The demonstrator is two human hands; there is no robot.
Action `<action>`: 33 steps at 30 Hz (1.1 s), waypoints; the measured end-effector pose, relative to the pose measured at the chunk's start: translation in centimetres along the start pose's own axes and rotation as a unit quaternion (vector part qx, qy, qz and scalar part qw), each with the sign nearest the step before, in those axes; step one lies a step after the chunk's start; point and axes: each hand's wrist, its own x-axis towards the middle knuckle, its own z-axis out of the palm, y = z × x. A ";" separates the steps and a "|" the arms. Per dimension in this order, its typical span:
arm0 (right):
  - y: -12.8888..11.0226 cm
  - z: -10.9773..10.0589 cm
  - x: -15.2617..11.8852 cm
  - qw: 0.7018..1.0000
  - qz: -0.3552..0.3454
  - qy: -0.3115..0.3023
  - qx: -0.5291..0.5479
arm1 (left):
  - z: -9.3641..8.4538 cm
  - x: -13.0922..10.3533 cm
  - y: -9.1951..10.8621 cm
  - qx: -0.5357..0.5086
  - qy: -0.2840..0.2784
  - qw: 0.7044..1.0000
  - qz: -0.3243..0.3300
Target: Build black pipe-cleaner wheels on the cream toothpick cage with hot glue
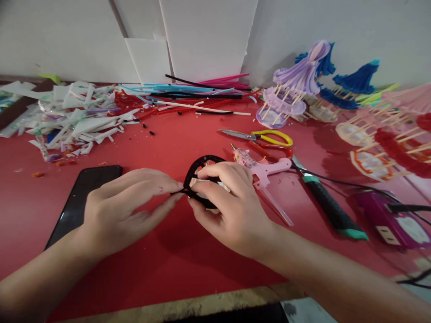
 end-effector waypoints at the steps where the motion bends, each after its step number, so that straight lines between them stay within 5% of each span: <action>1: 0.0 0.0 0.0 1.000 0.001 0.001 -0.003 | 0.0 -0.1 0.0 0.003 0.002 1.000 0.003; 15: -0.1 0.0 -0.2 1.000 -0.001 0.011 -0.028 | 0.2 -0.4 -0.5 0.001 -0.013 0.998 -0.061; 29: -0.2 0.0 -0.2 1.000 0.000 0.008 -0.027 | 0.4 -0.4 -0.3 0.009 -0.033 0.999 -0.033; 33: -0.3 0.1 -0.2 1.000 0.000 0.008 -0.028 | 0.3 -0.3 -0.3 -0.027 -0.039 0.996 -0.078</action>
